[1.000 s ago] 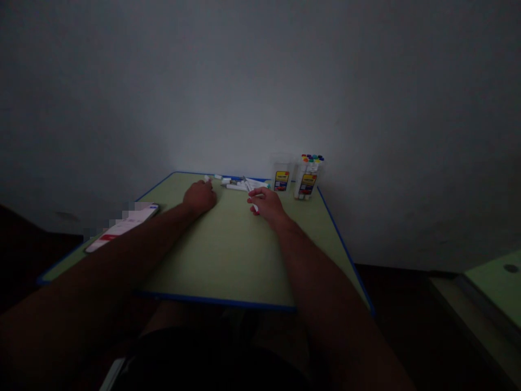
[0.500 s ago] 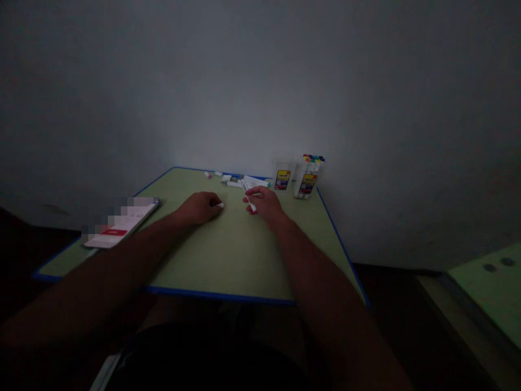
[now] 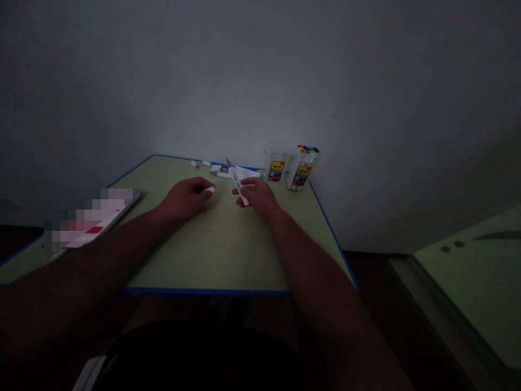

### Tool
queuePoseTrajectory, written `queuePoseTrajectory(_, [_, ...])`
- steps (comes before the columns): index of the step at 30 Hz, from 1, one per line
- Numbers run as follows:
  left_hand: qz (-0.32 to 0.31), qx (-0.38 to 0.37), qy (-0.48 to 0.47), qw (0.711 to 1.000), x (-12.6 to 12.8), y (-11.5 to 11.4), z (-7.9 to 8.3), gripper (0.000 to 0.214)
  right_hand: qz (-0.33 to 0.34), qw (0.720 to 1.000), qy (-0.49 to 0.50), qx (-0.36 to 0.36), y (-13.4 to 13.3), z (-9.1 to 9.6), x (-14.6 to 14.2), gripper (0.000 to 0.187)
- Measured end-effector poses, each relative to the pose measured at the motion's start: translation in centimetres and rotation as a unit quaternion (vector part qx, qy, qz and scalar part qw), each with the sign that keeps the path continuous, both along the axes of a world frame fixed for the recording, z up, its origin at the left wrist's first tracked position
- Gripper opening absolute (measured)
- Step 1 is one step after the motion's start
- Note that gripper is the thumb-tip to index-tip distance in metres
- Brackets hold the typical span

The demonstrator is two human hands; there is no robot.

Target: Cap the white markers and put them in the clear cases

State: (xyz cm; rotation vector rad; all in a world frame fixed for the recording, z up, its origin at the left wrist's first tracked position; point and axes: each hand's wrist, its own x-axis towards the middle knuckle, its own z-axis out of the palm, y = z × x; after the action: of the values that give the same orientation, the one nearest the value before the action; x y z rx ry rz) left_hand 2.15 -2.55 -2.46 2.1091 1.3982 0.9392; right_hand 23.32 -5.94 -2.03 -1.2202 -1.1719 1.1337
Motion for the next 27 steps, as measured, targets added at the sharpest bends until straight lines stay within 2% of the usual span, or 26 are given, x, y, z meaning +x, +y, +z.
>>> queuePoseTrajectory(8, [0.014,0.011,-0.017,1.0,0.1,-0.33,0.56,0.023,0.025,0.999,-0.026,0.011,0.1,-0.49,0.16,0.016])
queuePoseTrajectory(18, [0.012,0.011,-0.015,1.0,0.03,-0.17,0.44,0.024,0.014,1.0,-0.024,-0.004,-0.22,0.02,-0.11,0.018])
queuePoseTrajectory(27, [0.029,0.027,-0.028,0.999,0.03,-0.54,0.76,0.024,0.018,0.999,-0.038,0.003,0.05,-0.44,0.06,0.017])
